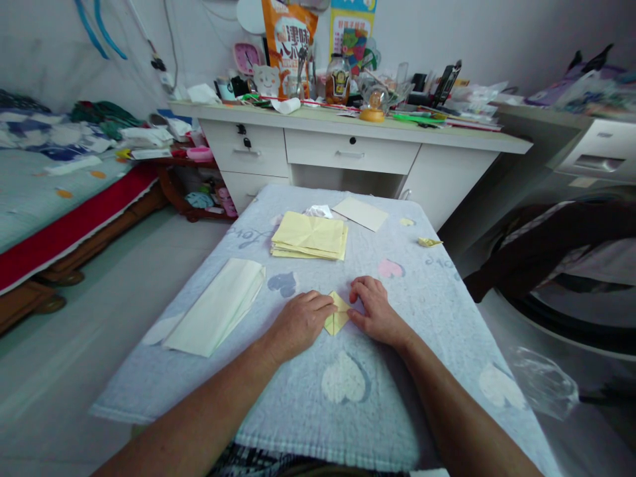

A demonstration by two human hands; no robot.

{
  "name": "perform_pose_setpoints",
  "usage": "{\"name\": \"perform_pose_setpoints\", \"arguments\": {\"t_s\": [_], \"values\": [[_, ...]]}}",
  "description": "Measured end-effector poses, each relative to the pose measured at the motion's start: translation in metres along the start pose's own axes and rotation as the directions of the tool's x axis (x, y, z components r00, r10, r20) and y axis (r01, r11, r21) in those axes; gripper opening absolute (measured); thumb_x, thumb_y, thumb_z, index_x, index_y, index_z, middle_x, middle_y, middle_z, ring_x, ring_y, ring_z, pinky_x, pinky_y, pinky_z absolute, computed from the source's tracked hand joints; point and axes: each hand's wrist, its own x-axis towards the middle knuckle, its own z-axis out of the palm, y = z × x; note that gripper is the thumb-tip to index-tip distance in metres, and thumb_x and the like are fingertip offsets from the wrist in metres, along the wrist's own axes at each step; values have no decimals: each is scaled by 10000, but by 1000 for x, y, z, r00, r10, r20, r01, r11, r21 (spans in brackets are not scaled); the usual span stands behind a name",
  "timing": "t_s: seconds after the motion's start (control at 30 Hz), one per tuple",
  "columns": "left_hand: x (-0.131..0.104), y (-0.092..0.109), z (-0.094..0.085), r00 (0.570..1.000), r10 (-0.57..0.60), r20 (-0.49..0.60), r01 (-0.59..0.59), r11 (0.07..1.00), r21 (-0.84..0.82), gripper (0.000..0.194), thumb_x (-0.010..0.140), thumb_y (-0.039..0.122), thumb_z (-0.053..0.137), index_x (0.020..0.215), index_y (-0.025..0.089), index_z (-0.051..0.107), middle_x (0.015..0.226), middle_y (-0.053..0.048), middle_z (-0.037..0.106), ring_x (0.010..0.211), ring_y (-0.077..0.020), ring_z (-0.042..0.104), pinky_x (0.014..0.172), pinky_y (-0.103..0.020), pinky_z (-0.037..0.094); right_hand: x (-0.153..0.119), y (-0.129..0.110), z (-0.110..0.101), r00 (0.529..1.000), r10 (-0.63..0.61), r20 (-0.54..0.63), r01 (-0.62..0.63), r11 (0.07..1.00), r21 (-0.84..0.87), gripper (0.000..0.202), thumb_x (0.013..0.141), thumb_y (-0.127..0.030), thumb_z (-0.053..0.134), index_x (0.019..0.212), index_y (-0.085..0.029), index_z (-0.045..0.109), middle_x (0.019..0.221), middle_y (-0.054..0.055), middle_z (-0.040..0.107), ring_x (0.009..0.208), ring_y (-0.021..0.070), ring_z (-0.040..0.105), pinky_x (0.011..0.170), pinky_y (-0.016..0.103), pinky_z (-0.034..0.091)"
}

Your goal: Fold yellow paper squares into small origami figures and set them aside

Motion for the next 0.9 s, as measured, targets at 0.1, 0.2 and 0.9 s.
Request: {"name": "perform_pose_setpoints", "arguments": {"t_s": [0.1, 0.2, 0.9], "values": [[-1, -2, 1, 1000, 11, -1, -11, 1000, 0, 230, 912, 165, 489, 1102, 183, 618, 1057, -58, 640, 964, -209, 544, 853, -351, 457, 0, 1, -2, 1000, 11, 22, -11, 1000, 8, 67, 757, -170, 610, 812, -178, 574, 1126, 78, 484, 1105, 239, 404, 970, 410, 309], [-1, -3, 0, 1000, 20, -10, -20, 1000, 8, 226, 907, 171, 500, 1094, 191, 625, 1043, -56, 638, 958, -206, 550, 848, -350, 464, 1, 0, -4, 999, 18, 44, -19, 1000, 15, 43, 775, -181, 612, 739, -170, 591, 1155, 81, 485, 1144, 250, 389, 982, 426, 299], [-2, 0, 0, 1000, 3, -22, 0, 990, 138, 213, 889, 220, 565, 1089, 250, 633, 969, -33, 625, 890, -193, 562, 735, -312, 460, 1, -8, 3, 984, 177, 18, -174, 979, -106, 113, 796, -209, 568, 706, -190, 633, 1288, 37, 500, 1212, 262, 345, 994, 459, 245]]}}
